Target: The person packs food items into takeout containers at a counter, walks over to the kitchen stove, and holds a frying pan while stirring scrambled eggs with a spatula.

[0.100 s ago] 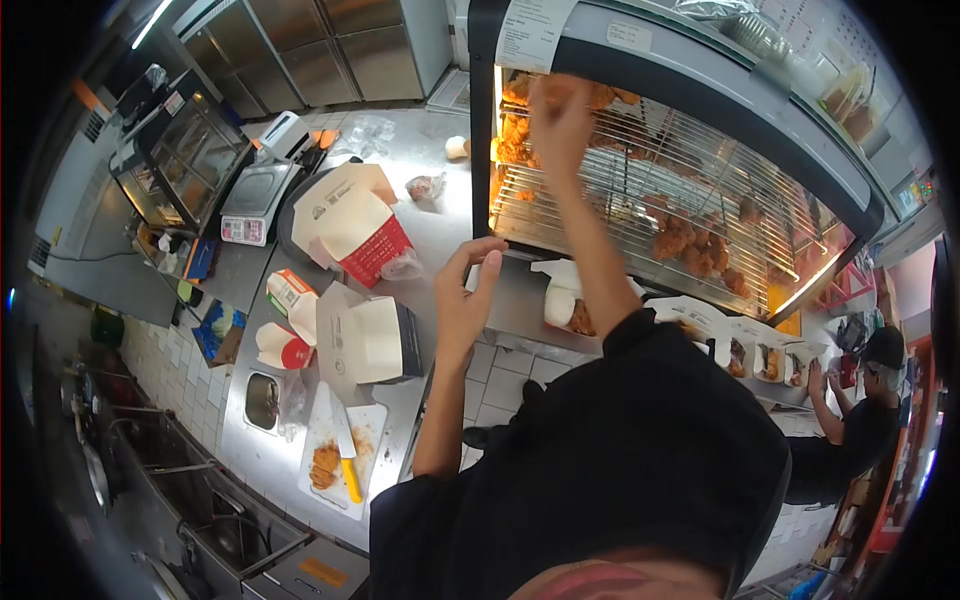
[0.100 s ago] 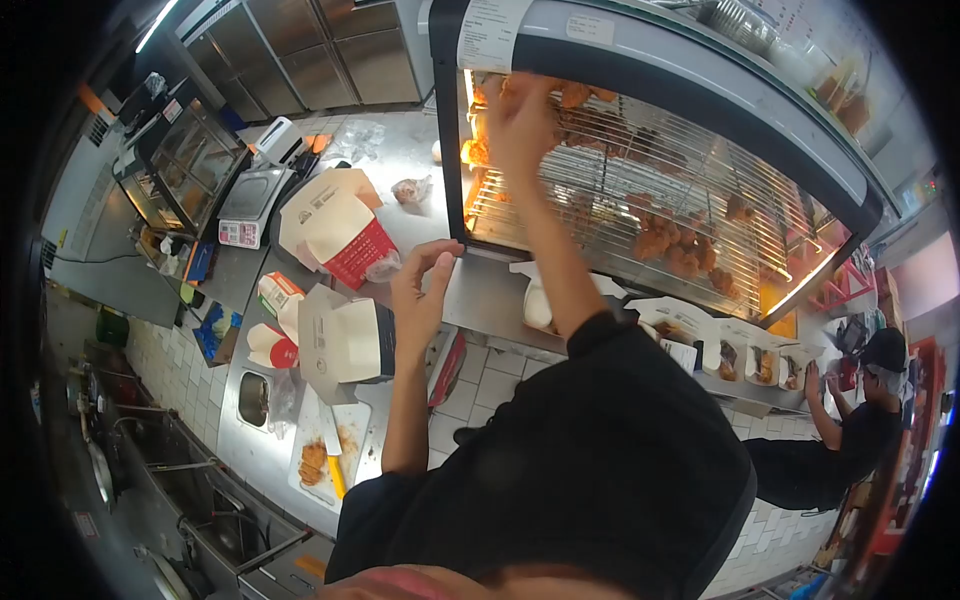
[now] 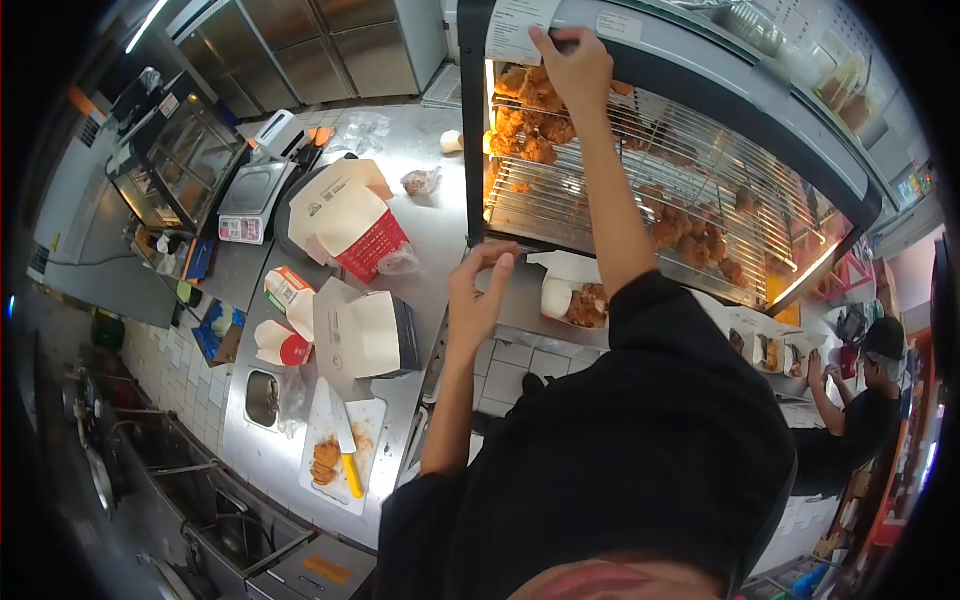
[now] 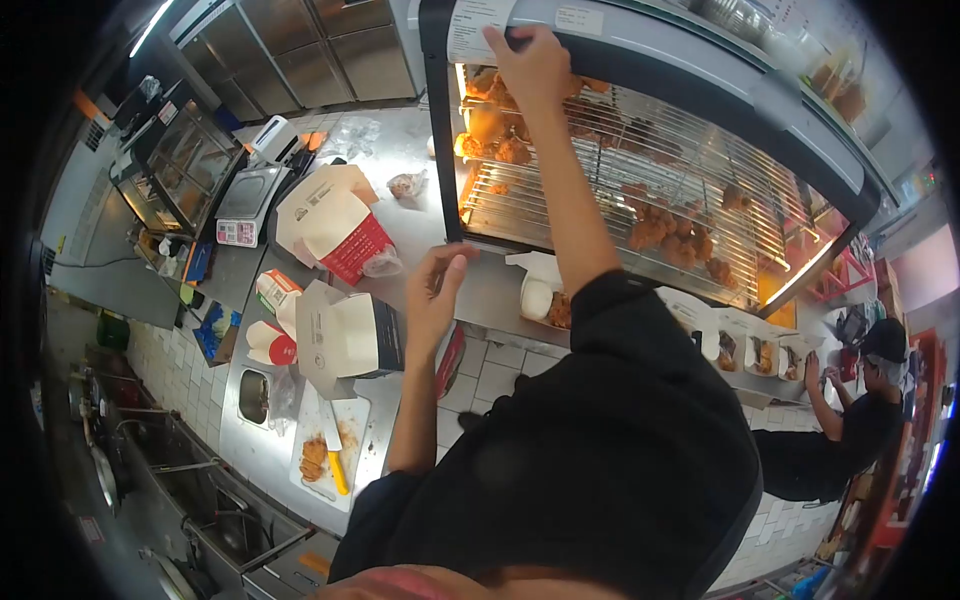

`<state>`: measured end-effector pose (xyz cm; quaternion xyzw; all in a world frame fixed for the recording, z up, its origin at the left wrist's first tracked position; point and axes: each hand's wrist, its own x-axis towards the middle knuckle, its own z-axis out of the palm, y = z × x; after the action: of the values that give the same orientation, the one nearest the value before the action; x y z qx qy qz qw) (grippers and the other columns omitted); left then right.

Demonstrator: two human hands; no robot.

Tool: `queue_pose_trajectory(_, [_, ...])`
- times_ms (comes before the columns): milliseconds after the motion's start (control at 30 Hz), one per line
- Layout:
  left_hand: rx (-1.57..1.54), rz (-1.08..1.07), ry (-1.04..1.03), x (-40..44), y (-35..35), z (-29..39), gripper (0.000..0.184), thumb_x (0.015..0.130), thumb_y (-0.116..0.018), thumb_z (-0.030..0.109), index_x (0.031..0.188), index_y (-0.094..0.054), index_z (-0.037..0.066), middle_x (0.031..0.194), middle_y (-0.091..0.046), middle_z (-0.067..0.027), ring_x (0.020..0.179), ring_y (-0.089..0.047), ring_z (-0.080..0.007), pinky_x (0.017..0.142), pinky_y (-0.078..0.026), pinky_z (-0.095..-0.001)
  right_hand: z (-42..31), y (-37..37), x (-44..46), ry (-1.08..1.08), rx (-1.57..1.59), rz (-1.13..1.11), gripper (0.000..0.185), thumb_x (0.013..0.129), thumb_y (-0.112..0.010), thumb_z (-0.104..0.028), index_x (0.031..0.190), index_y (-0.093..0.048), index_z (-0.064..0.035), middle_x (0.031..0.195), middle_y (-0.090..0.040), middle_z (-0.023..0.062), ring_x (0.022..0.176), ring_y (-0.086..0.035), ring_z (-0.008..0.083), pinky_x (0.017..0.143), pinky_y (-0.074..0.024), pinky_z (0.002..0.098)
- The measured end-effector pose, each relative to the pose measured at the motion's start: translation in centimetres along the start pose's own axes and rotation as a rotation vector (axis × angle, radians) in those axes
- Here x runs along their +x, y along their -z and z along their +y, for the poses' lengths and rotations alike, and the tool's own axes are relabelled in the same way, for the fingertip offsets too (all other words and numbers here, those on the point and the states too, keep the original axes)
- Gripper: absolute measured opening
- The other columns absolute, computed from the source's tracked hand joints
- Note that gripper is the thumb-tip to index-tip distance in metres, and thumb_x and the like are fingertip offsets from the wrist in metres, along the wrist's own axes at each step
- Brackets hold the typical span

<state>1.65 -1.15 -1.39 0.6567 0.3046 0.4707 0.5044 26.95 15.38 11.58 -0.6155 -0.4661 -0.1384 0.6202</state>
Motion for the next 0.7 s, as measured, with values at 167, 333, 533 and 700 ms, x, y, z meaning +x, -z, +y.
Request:
queue_pose_trajectory(167, [-0.079, -0.116, 0.061, -0.9, -1.9, -2.9, 0.024, 0.099, -0.058, 0.022, 0.105, -0.067, 0.0, 0.102, -0.07, -0.0071, 0.098, -0.061, -0.013, 0.09, -0.045, -0.0286, -1.0, 1.8, -1.6, 0.097, 0.205, -0.244, 0.032, 0.087, -0.071, -0.021, 0.073, -0.056, 0.003, 0.057, -0.05, 0.012, 0.053, -0.047, 0.0206, 0.053, -0.0386, 0.0369])
queue_pose_trajectory(333, [-0.241, 0.187, 0.232, -1.6, -3.6, -10.1, 0.027, 0.1, -0.059, 0.025, 0.107, -0.063, 0.0, 0.099, -0.07, -0.0075, 0.094, -0.063, -0.0145, 0.088, -0.047, -0.0293, 6.6, 12.2, -18.7, -0.123, -0.173, -0.623, 0.032, 0.084, -0.071, -0.038, 0.082, -0.063, -0.0068, 0.068, -0.062, 0.0102, 0.064, -0.062, 0.0266, 0.06, -0.0472, 0.0392])
queue_pose_trajectory(533, [0.136, 0.08, 0.212, -7.1, -11.3, -23.5, 0.045, 0.094, -0.067, 0.032, 0.121, -0.055, -0.002, 0.119, -0.057, -0.0191, 0.116, -0.053, -0.0297, 0.101, -0.04, -0.0398, 17.7, 17.9, -34.6, -0.365, -0.485, -0.744, 0.025, 0.085, -0.066, -0.026, 0.104, -0.065, -0.0094, 0.085, -0.068, 0.0146, 0.081, -0.067, 0.0356, 0.072, -0.0512, 0.0468])
queue_pose_trajectory(700, [0.467, 0.082, 0.037, -8.8, -18.0, -27.0, 0.051, 0.091, -0.068, 0.031, 0.126, -0.054, -0.003, 0.125, -0.052, -0.0255, 0.124, -0.043, -0.0417, 0.107, -0.033, -0.0483, 19.3, 23.6, -32.8, -0.481, -0.121, -0.756, 0.066, 0.086, -0.068, -0.021, 0.145, -0.038, -0.0145, 0.104, -0.07, 0.0136, 0.089, -0.068, 0.0324, 0.081, -0.0524, 0.0423])
